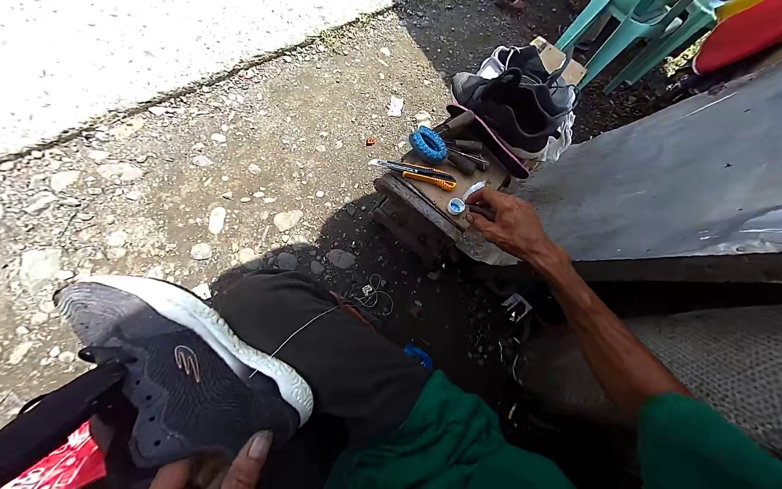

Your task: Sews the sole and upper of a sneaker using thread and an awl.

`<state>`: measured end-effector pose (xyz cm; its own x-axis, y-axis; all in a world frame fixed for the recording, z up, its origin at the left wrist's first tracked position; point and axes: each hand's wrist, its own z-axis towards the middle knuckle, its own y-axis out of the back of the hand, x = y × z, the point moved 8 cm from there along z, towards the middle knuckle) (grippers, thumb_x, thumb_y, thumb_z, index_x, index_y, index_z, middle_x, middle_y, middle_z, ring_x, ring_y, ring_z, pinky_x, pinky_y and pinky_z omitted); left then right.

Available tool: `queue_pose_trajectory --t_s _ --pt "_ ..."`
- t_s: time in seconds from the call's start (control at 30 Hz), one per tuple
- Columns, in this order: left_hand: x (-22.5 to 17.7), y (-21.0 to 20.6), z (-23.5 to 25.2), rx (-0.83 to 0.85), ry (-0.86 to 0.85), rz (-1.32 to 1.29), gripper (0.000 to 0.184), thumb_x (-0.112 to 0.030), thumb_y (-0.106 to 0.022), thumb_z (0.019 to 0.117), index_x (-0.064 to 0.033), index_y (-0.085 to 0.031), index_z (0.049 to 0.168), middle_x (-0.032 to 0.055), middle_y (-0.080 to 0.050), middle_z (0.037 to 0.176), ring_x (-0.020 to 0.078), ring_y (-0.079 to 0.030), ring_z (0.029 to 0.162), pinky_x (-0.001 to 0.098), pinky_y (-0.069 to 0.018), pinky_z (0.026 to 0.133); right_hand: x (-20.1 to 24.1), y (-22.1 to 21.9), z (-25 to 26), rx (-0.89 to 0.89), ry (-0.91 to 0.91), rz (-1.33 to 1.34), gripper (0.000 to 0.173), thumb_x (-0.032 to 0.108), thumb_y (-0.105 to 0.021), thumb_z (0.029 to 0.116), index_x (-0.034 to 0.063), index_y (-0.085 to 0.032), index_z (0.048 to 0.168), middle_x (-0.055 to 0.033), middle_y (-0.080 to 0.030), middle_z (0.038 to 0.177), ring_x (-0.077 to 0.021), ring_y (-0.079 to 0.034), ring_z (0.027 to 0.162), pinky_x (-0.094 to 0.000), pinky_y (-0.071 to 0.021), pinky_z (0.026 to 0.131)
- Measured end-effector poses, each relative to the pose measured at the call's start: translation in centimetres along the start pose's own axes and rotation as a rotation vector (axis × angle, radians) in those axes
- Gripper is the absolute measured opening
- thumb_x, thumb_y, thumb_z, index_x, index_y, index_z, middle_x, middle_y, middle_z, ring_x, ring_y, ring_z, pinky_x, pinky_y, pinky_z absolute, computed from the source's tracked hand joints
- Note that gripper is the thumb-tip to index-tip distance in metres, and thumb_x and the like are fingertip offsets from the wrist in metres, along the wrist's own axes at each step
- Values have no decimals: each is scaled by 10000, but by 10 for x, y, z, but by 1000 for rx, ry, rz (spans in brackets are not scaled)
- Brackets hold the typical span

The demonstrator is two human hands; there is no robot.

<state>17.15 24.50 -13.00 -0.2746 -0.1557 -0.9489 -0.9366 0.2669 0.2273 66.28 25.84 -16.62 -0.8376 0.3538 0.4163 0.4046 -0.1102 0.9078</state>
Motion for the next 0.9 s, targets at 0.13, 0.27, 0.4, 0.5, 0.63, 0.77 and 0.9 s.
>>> queue_pose_trajectory --t_s 0.13,0.27,0.4,0.5,0.63,0.77,0.9 --pt "15 3 10 -209 39 -25 147 -75 -776 807 -86 -724 945 -66 -730 793 22 -688 699 203 -594 655 54 -23 -34 158 69 601 307 307 -691 931 106 -638 1156 25 -669 879 -36 -584 632 -217 -500 551" --pt "20 5 16 -243 8 -166 161 -4 -743 833 -41 -701 983 -4 -742 842 77 -710 758 242 -609 703 160 -61 -71 381 321 859 209 378 -634 1012 174 -629 1055 118 -648 833 46 -546 617 -120 -453 531" --pt "28 -1 17 -263 18 -265 142 14 -730 843 -29 -703 975 18 -746 850 95 -715 769 259 -612 720 243 -95 -91 521 596 885 260 206 -620 1031 -5 -663 1175 -22 -666 926 0 -572 732 -150 -489 639" --pt "27 -1 18 -279 23 -279 132 17 -725 855 -14 -706 982 34 -751 866 107 -723 788 262 -617 738 268 -114 -91 497 698 807 268 197 -599 1037 10 -725 1181 -76 -725 1004 -56 -647 838 -214 -546 764" --pt "28 -2 19 -310 6 -308 128 41 -714 846 -5 -705 966 37 -751 854 105 -726 776 250 -618 725 279 -124 -88 451 750 656 280 263 -573 1041 104 -757 1179 -41 -709 923 -83 -637 778 -264 -527 691" --pt "27 -3 19 -327 -3 -329 144 57 -711 839 3 -699 973 46 -755 860 113 -734 791 259 -626 738 280 -125 -85 416 732 592 279 295 -574 1048 132 -776 1150 -24 -714 901 -77 -641 762 -262 -525 676" --pt "28 -4 19 -334 -16 -326 149 54 -712 833 -1 -701 971 40 -756 863 107 -734 791 255 -627 736 281 -126 -84 427 738 596 268 284 -582 1043 126 -777 1137 -18 -716 904 -64 -631 749 -251 -519 665"
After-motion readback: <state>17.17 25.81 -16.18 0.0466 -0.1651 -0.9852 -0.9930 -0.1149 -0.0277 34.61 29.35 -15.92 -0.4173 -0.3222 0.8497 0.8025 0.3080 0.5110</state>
